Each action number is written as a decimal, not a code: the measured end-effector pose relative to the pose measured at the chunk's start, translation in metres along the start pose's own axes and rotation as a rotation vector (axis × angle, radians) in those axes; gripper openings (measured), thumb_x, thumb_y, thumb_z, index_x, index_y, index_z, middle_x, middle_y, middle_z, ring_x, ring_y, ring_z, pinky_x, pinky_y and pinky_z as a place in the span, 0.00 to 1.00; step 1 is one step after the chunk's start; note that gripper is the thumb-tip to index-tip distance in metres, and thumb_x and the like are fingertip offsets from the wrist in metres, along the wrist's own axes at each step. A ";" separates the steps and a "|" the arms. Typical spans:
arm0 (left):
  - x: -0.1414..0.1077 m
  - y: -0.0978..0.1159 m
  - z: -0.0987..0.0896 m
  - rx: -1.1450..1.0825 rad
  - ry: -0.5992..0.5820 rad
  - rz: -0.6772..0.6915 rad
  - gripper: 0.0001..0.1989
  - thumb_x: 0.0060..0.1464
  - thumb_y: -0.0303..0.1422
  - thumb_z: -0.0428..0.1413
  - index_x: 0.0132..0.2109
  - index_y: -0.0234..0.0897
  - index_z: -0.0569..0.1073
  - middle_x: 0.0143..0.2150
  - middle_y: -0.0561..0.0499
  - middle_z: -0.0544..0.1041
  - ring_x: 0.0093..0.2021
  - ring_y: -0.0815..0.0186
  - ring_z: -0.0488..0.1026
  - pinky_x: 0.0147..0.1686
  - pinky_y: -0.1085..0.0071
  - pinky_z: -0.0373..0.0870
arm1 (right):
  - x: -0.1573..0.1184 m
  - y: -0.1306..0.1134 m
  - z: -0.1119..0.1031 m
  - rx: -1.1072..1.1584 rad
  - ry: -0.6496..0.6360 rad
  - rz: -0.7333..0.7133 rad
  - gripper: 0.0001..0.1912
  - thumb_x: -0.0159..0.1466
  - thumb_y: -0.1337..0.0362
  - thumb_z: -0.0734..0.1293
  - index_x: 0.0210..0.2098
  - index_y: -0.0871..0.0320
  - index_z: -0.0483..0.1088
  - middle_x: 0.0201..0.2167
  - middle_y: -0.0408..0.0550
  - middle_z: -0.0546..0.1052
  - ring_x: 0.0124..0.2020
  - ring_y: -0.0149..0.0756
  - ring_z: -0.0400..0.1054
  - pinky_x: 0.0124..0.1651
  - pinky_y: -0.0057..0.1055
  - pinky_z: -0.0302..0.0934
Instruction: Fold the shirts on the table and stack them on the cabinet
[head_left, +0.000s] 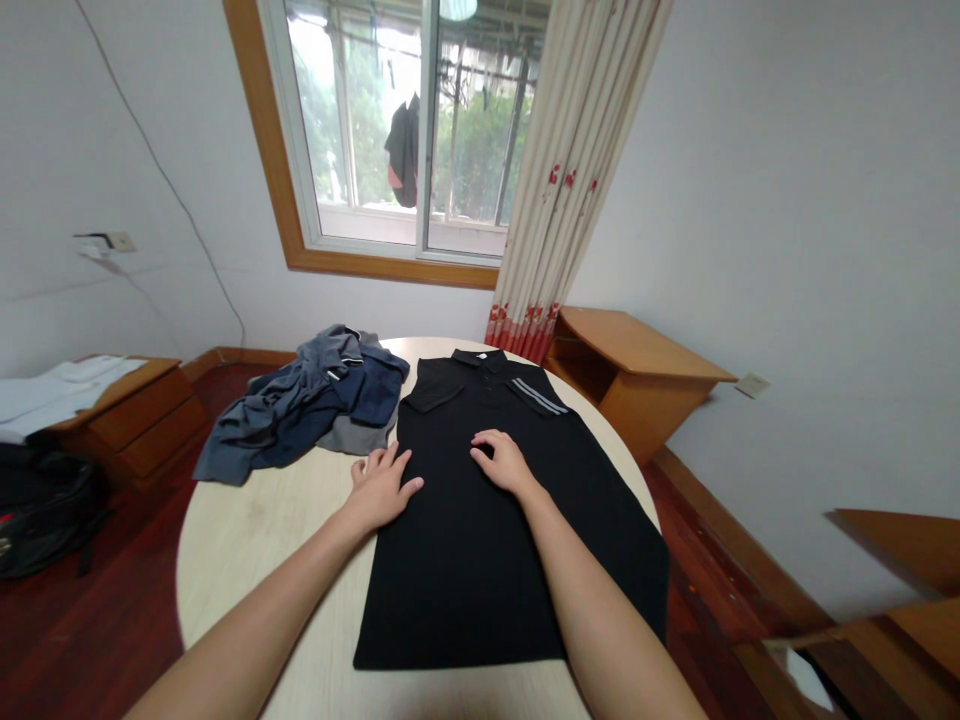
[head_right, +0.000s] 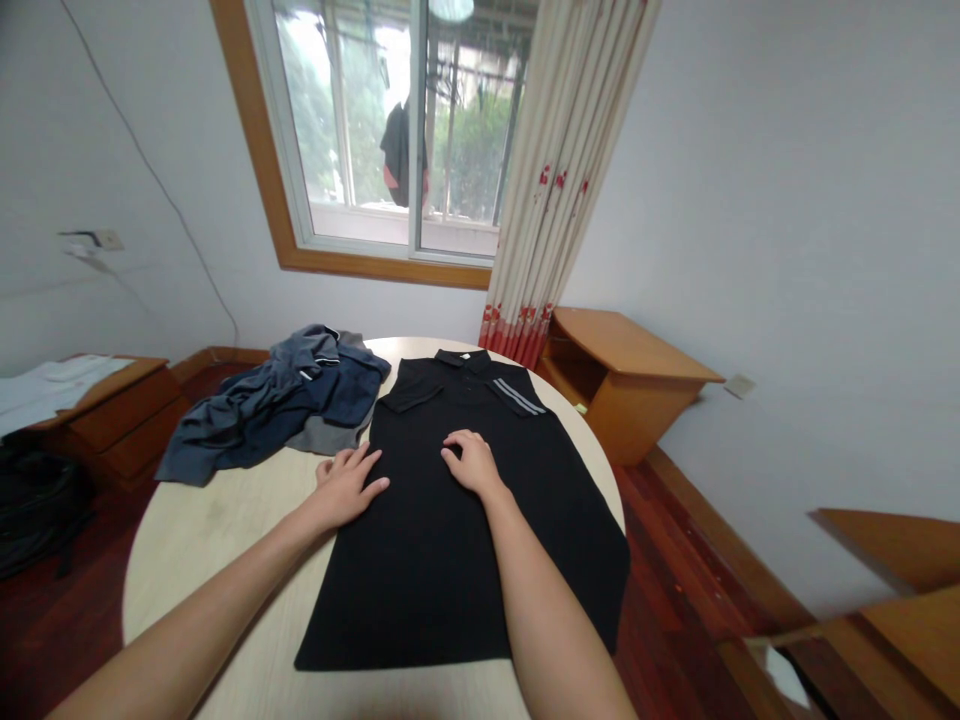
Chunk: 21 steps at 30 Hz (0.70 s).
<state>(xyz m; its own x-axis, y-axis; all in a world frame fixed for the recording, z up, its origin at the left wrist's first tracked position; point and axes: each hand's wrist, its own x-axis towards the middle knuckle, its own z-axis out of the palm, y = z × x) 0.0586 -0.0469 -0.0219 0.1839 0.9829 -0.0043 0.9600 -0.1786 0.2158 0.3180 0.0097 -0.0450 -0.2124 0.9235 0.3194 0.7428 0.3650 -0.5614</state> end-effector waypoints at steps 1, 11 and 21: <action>0.000 0.000 0.000 -0.016 -0.016 0.003 0.29 0.66 0.45 0.44 0.69 0.40 0.62 0.74 0.40 0.54 0.71 0.45 0.52 0.62 0.42 0.55 | 0.000 0.000 0.000 -0.002 -0.002 0.001 0.08 0.64 0.62 0.68 0.42 0.54 0.76 0.50 0.50 0.77 0.53 0.42 0.69 0.59 0.43 0.61; 0.010 -0.008 0.000 -0.355 0.078 0.140 0.29 0.65 0.41 0.45 0.70 0.40 0.59 0.66 0.40 0.68 0.64 0.49 0.62 0.59 0.46 0.59 | 0.000 0.000 0.001 0.019 0.021 -0.019 0.08 0.64 0.63 0.68 0.42 0.56 0.77 0.49 0.50 0.78 0.52 0.41 0.69 0.59 0.42 0.60; 0.005 -0.009 -0.010 -0.642 0.228 0.241 0.24 0.64 0.43 0.42 0.50 0.35 0.78 0.32 0.49 0.77 0.34 0.60 0.74 0.38 0.66 0.66 | 0.001 0.005 0.003 0.024 0.009 -0.029 0.09 0.64 0.62 0.68 0.42 0.56 0.77 0.50 0.51 0.78 0.52 0.41 0.69 0.58 0.42 0.60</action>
<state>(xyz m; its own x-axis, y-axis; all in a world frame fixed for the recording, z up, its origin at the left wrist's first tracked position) 0.0483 -0.0397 -0.0139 0.2589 0.9165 0.3048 0.5719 -0.3998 0.7163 0.3198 0.0130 -0.0499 -0.2278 0.9114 0.3426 0.7207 0.3944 -0.5701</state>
